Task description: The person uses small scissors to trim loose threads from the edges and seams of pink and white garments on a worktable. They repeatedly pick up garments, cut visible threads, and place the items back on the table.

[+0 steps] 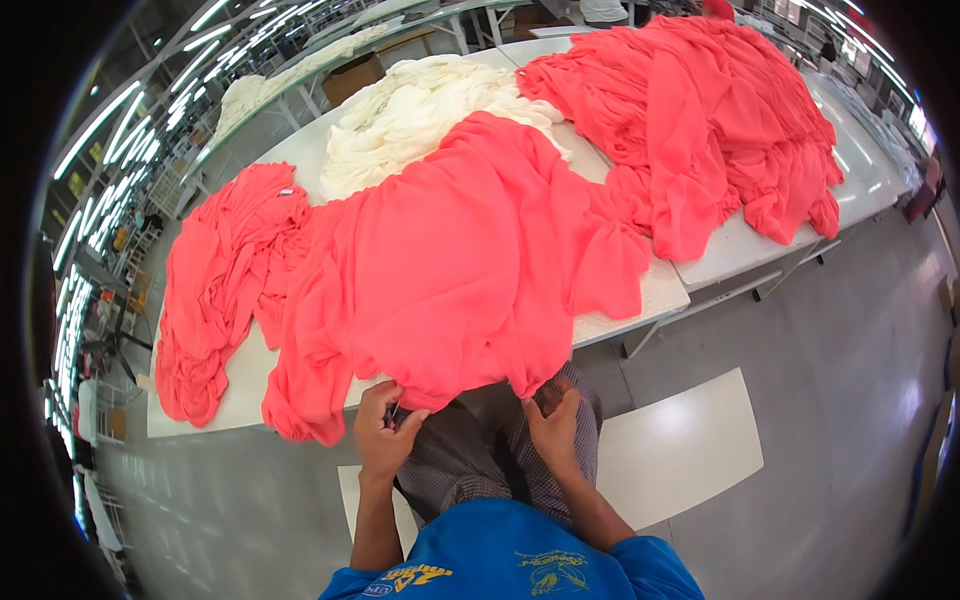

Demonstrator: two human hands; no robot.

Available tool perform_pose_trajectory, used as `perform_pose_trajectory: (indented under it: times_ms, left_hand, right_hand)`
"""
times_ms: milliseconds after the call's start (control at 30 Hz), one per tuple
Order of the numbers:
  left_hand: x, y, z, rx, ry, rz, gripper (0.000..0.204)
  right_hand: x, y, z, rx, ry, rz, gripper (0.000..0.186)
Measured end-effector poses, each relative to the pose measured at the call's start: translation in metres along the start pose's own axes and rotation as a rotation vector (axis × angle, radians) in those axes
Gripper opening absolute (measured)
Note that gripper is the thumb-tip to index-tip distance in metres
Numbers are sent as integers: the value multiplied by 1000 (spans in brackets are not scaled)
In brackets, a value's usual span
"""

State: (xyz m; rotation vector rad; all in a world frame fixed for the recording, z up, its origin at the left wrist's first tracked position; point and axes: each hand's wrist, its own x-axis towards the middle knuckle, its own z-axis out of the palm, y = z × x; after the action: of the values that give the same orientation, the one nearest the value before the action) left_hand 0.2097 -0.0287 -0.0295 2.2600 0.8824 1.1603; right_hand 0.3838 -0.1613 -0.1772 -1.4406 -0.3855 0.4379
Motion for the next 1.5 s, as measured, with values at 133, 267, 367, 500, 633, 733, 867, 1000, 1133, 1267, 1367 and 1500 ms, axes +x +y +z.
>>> perform_pose_trajectory:
  times_ms: [133, 267, 367, 500, 633, 733, 867, 1000, 1133, 1267, 1367, 1500]
  left_hand:
    - [2, -8, 15, 134, 52, 32, 25]
    - [6, -16, 8, 116, -46, -30, 17]
    - [11, -12, -2, 78, -87, -87, 14]
    - [28, -5, -24, -510, -75, -533, 16]
    - [54, 1, -39, -892, -50, -606, 19]
    - [65, 3, -41, -1031, -3, -642, 19]
    - [73, -2, -35, -1192, -46, -599, 18]
    - [75, -3, -30, -1302, -73, -592, 17]
    - [73, -5, -26, -1354, -74, -599, 18]
    - [74, -4, -21, -1338, -49, -620, 18]
    - [73, -5, -20, -1316, -31, -625, 18]
    - [73, -1, -18, -1214, 12, -603, 19]
  right_hand:
    - [9, -38, -8, -204, -150, -42, 57]
    - [14, -53, -5, -160, -207, -150, 34]
    - [17, -75, -9, 34, -239, -149, 21]
    - [25, -133, -25, 245, -267, -156, 17]
    - [49, -151, -26, 300, -254, -193, 15]
    - [55, -151, -25, 334, -306, -171, 15]
    - [53, -146, -18, 426, -267, -98, 16]
    - [54, -133, -15, 483, -228, -52, 15]
    - [55, -134, -18, 497, -255, -59, 14]
    - [56, -133, -22, 457, -255, -56, 15]
    - [55, -136, -20, 435, -241, -33, 16]
    - [54, -133, -18, 416, -234, -29, 19]
